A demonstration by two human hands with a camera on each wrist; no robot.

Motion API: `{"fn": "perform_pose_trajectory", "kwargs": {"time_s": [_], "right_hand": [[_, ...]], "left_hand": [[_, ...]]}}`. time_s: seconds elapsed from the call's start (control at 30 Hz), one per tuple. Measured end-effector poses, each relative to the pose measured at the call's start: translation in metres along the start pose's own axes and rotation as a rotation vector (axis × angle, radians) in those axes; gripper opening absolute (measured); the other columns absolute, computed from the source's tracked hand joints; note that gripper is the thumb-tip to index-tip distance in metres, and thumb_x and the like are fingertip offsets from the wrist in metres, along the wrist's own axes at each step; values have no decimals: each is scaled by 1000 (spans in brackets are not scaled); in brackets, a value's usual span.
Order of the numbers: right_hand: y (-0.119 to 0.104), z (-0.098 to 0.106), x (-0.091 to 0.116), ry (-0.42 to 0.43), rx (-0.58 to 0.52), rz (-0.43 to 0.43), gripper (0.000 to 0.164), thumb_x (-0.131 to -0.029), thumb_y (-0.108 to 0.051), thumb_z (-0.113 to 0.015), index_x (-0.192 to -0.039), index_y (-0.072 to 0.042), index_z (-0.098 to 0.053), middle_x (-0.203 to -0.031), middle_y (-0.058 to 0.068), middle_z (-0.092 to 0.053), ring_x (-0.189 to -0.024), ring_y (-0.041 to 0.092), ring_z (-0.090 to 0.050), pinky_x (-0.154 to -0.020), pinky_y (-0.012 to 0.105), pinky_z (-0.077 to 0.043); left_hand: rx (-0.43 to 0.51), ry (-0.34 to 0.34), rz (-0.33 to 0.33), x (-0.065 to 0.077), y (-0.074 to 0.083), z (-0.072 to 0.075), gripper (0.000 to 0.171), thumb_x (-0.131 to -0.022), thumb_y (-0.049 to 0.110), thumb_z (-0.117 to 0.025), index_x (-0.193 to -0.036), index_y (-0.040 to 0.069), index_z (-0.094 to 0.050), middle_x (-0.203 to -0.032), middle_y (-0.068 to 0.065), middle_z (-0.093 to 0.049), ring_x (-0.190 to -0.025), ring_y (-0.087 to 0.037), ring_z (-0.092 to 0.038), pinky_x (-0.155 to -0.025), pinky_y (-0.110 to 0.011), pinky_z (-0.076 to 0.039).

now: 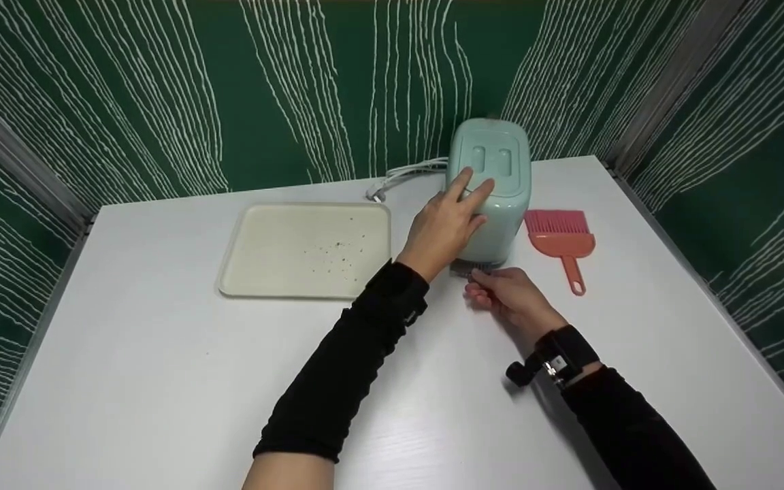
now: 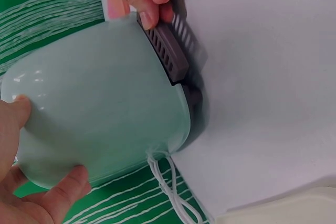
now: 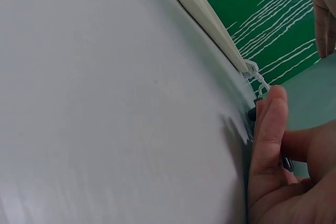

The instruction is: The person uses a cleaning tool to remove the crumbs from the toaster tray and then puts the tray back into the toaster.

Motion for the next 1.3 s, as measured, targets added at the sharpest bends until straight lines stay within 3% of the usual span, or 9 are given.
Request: {"fn": "perform_pose_trajectory", "kwargs": {"time_s": [0.47, 0.93, 1.3], "right_hand": [[1, -4, -3, -15, -42, -10, 22, -112, -11, -56, -101, 5, -66, -72, 0, -69, -61, 2, -62, -57, 14, -54], [-4, 0, -5, 19, -86, 36, 27, -113, -11, -53, -118, 14, -60, -73, 0, -70, -62, 3, -65, -59, 15, -56], [-4, -1, -8, 88, -94, 79, 24, -113, -8, -52, -101, 9, -65, -69, 1, -70, -58, 3, -65, -57, 16, -57]], "left_hand": [[-1, -6, 10, 1, -3, -4, 55, -111, 39, -59, -163, 28, -47, -174, -10, -36, -133, -34, -67, -104, -42, -61], [6, -20, -1, -1, 2, -2, 56, -111, 39, -58, -164, 27, -45, -174, -11, -35, -136, -34, -65, -105, -42, -60], [-12, 3, -18, 1, 3, 1, 54, -111, 37, -60, -162, 26, -48, -172, -12, -39, -134, -36, -67, -103, -43, -61]]}}
Point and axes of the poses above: each hand's wrist, its own x-axis away from the middle knuckle, its own z-axis out of the back of the hand, y = z × x, the point moved 10 cm from there along -x, towards the middle knuckle
